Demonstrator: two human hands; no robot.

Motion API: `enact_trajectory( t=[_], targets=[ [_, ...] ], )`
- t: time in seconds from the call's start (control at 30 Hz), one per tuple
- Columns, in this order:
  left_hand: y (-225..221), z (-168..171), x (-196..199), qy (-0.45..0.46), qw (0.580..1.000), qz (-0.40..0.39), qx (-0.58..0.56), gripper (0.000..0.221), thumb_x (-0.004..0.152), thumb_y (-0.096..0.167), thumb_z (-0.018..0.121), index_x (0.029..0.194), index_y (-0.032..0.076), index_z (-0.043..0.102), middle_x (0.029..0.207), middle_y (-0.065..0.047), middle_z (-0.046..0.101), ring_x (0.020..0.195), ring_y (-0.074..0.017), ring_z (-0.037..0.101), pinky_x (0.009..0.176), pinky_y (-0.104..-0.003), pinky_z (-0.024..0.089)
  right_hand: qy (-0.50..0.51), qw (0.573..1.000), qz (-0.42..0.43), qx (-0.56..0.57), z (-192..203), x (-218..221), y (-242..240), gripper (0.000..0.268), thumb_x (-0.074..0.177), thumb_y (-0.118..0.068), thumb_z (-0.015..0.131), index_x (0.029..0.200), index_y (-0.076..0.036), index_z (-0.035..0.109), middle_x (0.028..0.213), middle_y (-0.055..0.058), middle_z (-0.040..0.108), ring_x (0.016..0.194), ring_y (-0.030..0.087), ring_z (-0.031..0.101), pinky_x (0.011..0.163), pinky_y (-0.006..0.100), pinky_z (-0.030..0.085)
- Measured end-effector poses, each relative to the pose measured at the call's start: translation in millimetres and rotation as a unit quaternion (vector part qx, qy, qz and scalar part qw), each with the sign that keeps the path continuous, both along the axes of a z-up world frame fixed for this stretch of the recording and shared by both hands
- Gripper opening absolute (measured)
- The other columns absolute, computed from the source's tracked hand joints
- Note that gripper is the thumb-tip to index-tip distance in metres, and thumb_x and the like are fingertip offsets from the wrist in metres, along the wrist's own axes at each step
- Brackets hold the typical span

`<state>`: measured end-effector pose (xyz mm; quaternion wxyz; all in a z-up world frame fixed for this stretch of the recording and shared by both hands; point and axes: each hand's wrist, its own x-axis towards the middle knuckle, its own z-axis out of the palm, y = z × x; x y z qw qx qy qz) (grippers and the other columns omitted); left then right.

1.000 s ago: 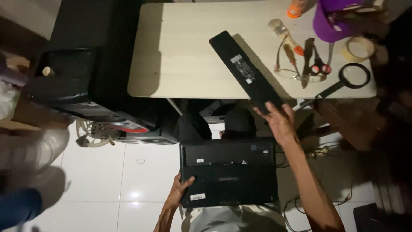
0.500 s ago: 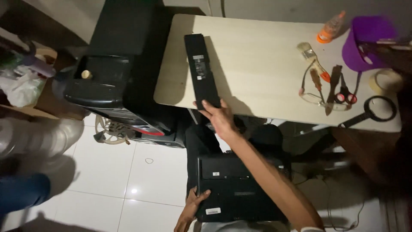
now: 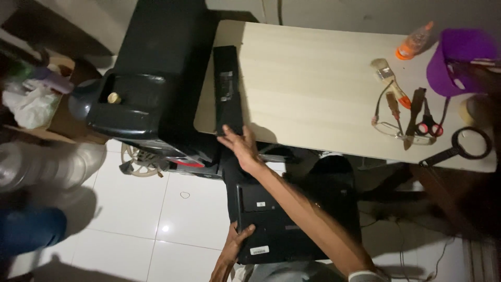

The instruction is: The person flips a laptop over, removes the battery, and begins unscrewing the back panel.

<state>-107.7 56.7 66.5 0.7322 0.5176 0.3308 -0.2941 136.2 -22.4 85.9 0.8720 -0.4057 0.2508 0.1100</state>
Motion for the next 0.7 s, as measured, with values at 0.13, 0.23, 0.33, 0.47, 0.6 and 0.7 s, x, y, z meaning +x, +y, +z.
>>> enact_trajectory(
  t=[0.13, 0.23, 0.33, 0.47, 0.6, 0.7],
  targets=[
    [0.6, -21.3, 1.0, 0.058, 0.997, 0.008, 0.047, 0.082, 0.066, 0.032, 0.081, 0.136, 0.004, 0.049, 0.128, -0.018, 0.059, 0.117, -0.0297, 0.06, 0.097, -0.041, 0.051, -0.04, 0.995, 0.091, 0.0, 9.0, -1.1, -6.7, 0.11, 0.087, -0.026, 0.07, 0.157, 0.004, -0.01, 0.124, 0.035, 0.063, 0.096, 0.032, 0.073, 0.091, 0.044, 0.062],
    [-7.2, 3.4, 13.2, 0.051, 0.998, 0.017, 0.038, 0.074, 0.065, 0.029, 0.08, 0.129, 0.001, 0.054, 0.12, -0.02, 0.062, 0.11, -0.0328, 0.063, 0.093, -0.044, 0.053, -0.094, 0.951, 0.274, -0.111, 19.1, 3.7, -18.6, 0.053, 0.103, -0.028, 0.053, 0.132, 0.015, 0.045, 0.101, 0.027, 0.072, 0.084, 0.034, 0.075, 0.076, 0.043, 0.065],
    [-12.9, 11.1, 23.3, 0.06, 0.996, 0.061, 0.025, 0.078, 0.068, 0.023, 0.079, 0.135, 0.002, 0.047, 0.127, -0.022, 0.059, 0.112, -0.0356, 0.061, 0.095, -0.048, 0.053, -0.125, 0.931, 0.297, -0.173, 18.9, 9.7, -24.0, 0.042, 0.103, -0.025, 0.054, 0.122, 0.013, 0.05, 0.085, 0.026, 0.073, 0.071, 0.03, 0.074, 0.063, 0.04, 0.064],
    [-10.4, 5.1, 30.3, -0.059, 0.997, 0.047, -0.004, 0.058, 0.07, 0.022, 0.08, 0.119, -0.008, 0.068, 0.107, -0.019, 0.072, 0.095, -0.0306, 0.067, 0.085, -0.043, 0.055, -0.163, 0.886, 0.316, -0.297, 32.7, 12.8, -30.2, 0.039, 0.101, -0.022, 0.062, 0.071, 0.002, 0.058, 0.071, 0.024, 0.074, 0.055, 0.027, 0.075, 0.049, 0.032, 0.064],
    [-16.2, 13.0, 45.1, -0.115, 0.992, 0.052, -0.006, 0.057, 0.071, 0.022, 0.079, 0.117, -0.009, 0.07, 0.107, -0.018, 0.074, 0.096, -0.0296, 0.07, 0.087, -0.043, 0.057, -0.133, 0.845, 0.358, -0.374, 69.0, 12.1, -38.3, 0.039, 0.099, -0.025, 0.068, 0.08, 0.009, 0.068, 0.064, 0.02, 0.072, 0.05, 0.023, 0.072, 0.049, 0.028, 0.063],
    [-22.4, 12.7, 55.3, -0.093, 0.993, 0.071, 0.012, 0.058, 0.073, 0.02, 0.078, 0.122, -0.007, 0.067, 0.112, -0.019, 0.074, 0.099, -0.0302, 0.07, 0.089, -0.042, 0.057, -0.203, 0.776, 0.347, -0.486, 47.1, 19.5, -33.5, 0.058, 0.097, -0.03, 0.074, 0.051, -0.01, 0.047, 0.046, 0.011, 0.064, 0.042, 0.015, 0.068, 0.041, 0.023, 0.054]
  ],
)
